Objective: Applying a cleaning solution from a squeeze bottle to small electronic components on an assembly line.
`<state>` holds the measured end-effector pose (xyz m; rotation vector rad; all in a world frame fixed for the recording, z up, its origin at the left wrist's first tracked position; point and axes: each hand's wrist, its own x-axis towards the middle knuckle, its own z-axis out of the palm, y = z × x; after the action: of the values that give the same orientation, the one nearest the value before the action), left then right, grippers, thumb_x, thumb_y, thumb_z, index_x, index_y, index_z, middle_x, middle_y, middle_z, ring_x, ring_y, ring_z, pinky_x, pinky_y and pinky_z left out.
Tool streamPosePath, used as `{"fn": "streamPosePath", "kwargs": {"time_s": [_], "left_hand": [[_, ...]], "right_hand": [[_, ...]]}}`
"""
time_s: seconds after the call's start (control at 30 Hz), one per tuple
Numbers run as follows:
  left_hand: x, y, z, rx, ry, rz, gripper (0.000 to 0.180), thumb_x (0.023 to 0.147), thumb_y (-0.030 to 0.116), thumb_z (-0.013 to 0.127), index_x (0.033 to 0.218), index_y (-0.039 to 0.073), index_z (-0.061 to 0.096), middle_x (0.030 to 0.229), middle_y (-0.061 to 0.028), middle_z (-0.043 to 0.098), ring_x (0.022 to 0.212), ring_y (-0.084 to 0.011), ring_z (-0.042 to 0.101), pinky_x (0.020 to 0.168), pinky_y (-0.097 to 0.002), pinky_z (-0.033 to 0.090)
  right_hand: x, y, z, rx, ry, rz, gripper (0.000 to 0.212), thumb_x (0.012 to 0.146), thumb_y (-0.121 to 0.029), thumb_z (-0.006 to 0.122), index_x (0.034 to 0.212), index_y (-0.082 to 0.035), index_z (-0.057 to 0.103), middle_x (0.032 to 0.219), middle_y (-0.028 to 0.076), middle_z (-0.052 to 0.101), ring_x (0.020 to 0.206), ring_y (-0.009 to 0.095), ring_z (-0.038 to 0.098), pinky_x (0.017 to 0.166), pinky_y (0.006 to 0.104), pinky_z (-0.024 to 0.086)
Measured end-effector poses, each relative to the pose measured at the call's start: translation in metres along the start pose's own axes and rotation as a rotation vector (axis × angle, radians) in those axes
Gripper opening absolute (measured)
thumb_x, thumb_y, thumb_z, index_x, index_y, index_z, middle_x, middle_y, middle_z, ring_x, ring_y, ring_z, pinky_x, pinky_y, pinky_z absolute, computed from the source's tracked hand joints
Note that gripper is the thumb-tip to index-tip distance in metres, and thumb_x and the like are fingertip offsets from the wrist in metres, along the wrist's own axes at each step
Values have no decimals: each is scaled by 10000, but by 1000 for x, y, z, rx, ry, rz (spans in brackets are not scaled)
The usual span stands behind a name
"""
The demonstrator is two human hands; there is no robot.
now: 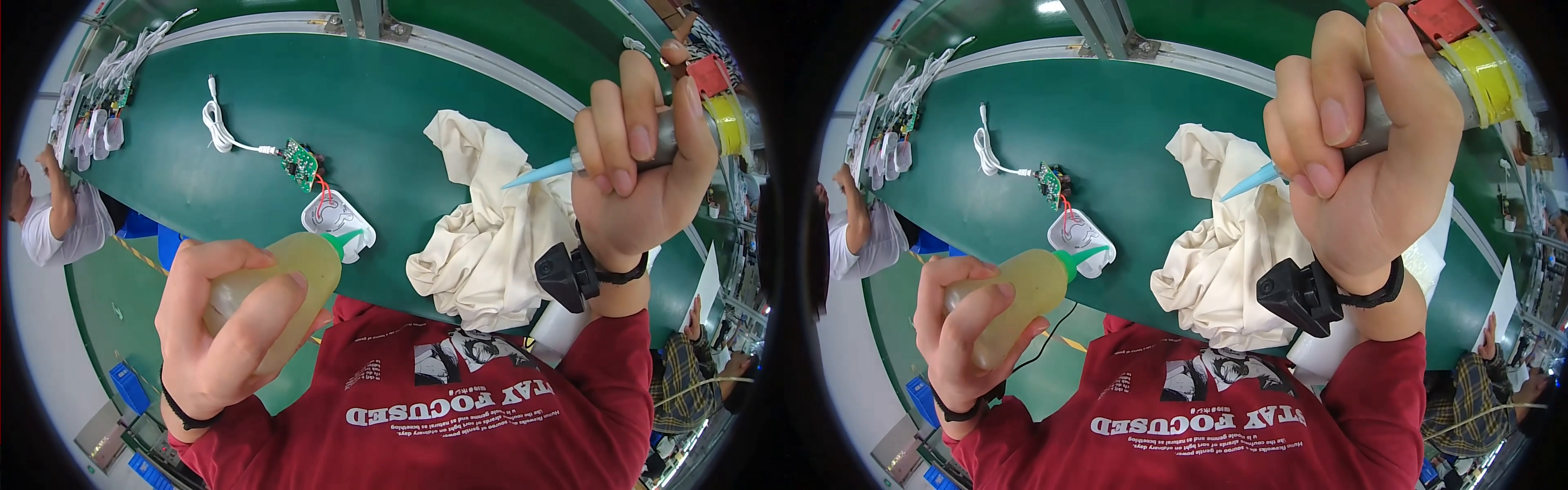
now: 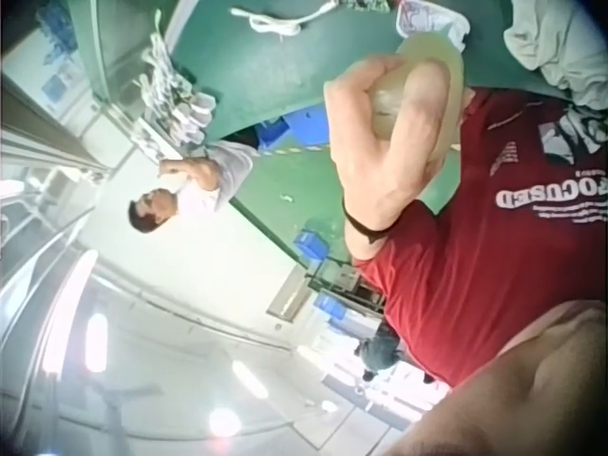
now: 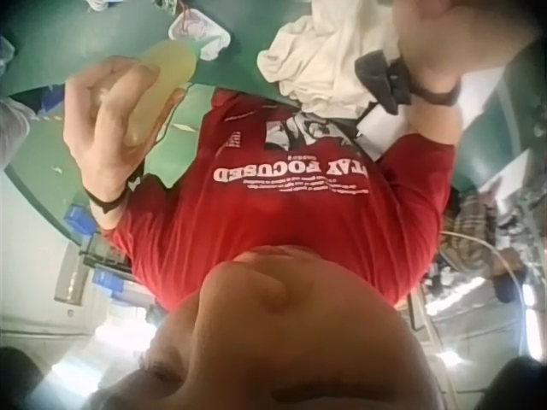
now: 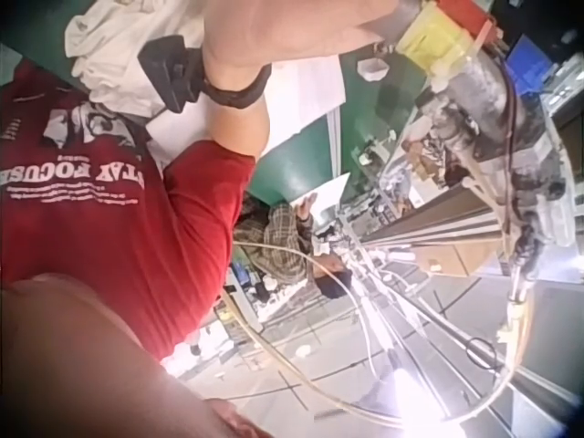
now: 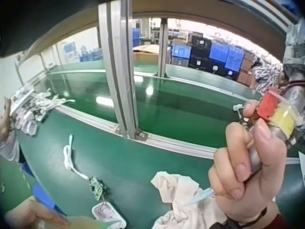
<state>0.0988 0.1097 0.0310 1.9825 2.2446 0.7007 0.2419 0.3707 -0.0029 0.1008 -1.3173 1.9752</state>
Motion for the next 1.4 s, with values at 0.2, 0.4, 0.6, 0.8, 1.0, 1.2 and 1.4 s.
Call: {"fn": "streamPosePath", "kwargs": {"time_s": [0.2,0.4,0.6,0.8,1.0,1.2,1.4], "left_hand": [[0,2,-4,16,-31,-10,585,542,132,859,1037,123,549,967,-143,544,796,-263,576,587,-347,484],[-1,8,-10,40,-80,-47,609,522,101,858,1042,143,545,962,-134,540,796,-261,573,585,-347,486],[-1,12,-13,72,-116,-59,615,514,84,856,1039,152,544,969,-129,538,786,-259,576,576,-345,482],[0,15,-15,102,-122,-60,630,511,83,860,1050,147,541,974,-131,537,785,-267,577,614,-362,485],[-9,4,-16,49,78,-70,542,552,99,851,1019,112,577,975,-149,534,738,-250,570,577,-340,481],[-31,-18,-14,-35,260,-273,534,669,212,795,1103,74,516,1080,-159,514,846,-257,567,639,-351,485],[-69,-46,-6,-932,633,-825,665,751,345,749,1257,68,416,1186,-139,474,1033,-276,507,683,-289,510]], "right_hand": [[1,-1,2,-1,7,5,281,994,-216,336,1167,-28,452,663,-13,387,425,43,278,379,182,251],[1,-2,4,-3,23,13,258,992,-210,340,1152,-34,441,659,-12,385,423,44,278,380,183,252],[1,-2,3,-12,5,13,249,990,-203,344,1159,-38,424,659,-9,386,425,45,287,381,184,254],[0,-2,2,-5,-1,9,250,990,-205,343,1163,-40,418,662,-6,390,426,47,292,382,184,258],[0,-3,3,-8,18,12,249,990,-209,342,1163,-47,419,664,-3,392,427,48,299,383,186,262],[0,-5,7,-69,74,20,253,988,-215,347,1167,-51,418,662,-4,390,424,49,296,381,189,260],[3,-18,34,-374,321,151,261,980,-228,366,1172,-57,412,657,-9,385,413,47,282,380,188,251]]}}
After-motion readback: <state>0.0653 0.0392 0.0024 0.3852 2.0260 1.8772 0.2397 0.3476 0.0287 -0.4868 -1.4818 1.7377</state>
